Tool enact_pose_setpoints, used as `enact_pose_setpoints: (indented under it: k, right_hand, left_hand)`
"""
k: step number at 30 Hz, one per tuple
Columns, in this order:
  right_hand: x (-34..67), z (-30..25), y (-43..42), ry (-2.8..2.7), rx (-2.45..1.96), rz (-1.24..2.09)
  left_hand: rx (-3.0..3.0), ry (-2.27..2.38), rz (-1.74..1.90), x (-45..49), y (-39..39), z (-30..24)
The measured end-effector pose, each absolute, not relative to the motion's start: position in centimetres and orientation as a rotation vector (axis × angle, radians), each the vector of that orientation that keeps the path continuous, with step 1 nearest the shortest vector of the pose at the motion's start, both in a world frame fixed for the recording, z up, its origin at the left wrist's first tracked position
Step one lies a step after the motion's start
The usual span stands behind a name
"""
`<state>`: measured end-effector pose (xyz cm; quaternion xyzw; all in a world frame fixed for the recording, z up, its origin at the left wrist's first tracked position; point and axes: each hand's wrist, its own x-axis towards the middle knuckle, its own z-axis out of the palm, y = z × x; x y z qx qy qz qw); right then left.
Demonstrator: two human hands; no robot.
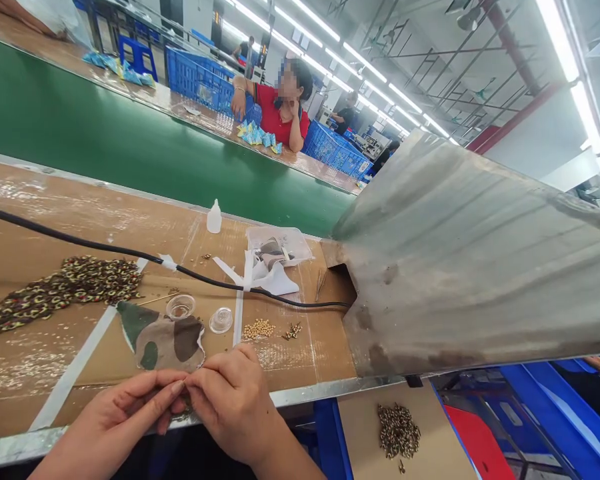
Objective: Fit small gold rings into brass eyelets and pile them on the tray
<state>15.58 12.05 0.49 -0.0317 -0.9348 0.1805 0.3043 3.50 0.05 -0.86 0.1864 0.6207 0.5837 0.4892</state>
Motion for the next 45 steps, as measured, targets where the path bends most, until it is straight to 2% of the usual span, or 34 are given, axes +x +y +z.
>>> enact_pose_setpoints:
  k: [6, 13, 21, 25, 28, 33, 45]
  right_hand:
    - [15.7, 0.4, 12.0, -2.486, -0.101, 0.513]
    - [15.9, 0.5, 12.1, -2.583, -0.065, 0.491]
    - [15.4, -0.3, 12.0, -2.437, -0.036, 0.553]
    - [16.1, -0.7, 12.8, -2.476, -0.104, 0.522]
    - [16.6, -0.9, 13.8, -2.514, -0.144, 0.461]
    - [16.8, -0.7, 14.5, -2.508, -0.175, 0.431]
    - [16.5, -0.1, 14.6, -2.484, -0.353, 0.594]
  left_hand:
    - [0.547, 1.574, 1.417, 3.7, -0.2, -1.2]
    - [0.841, 1.904, 1.398, 3.7, -0.5, -1.8]
    - [0.960, 1.807, 1.282, 4.5, -0.5, -2.2]
    - [1.122, 2.201, 1.369, 1.7, -1.3, -1.7]
    - [0.958, 2.541, 1.359, -2.7, -2.9, -1.0]
    - [0.744, 2.898, 1.083, -8.6, -5.0, -0.1]
    - [1.094, 3.005, 0.710, -9.1, -4.6, -1.1]
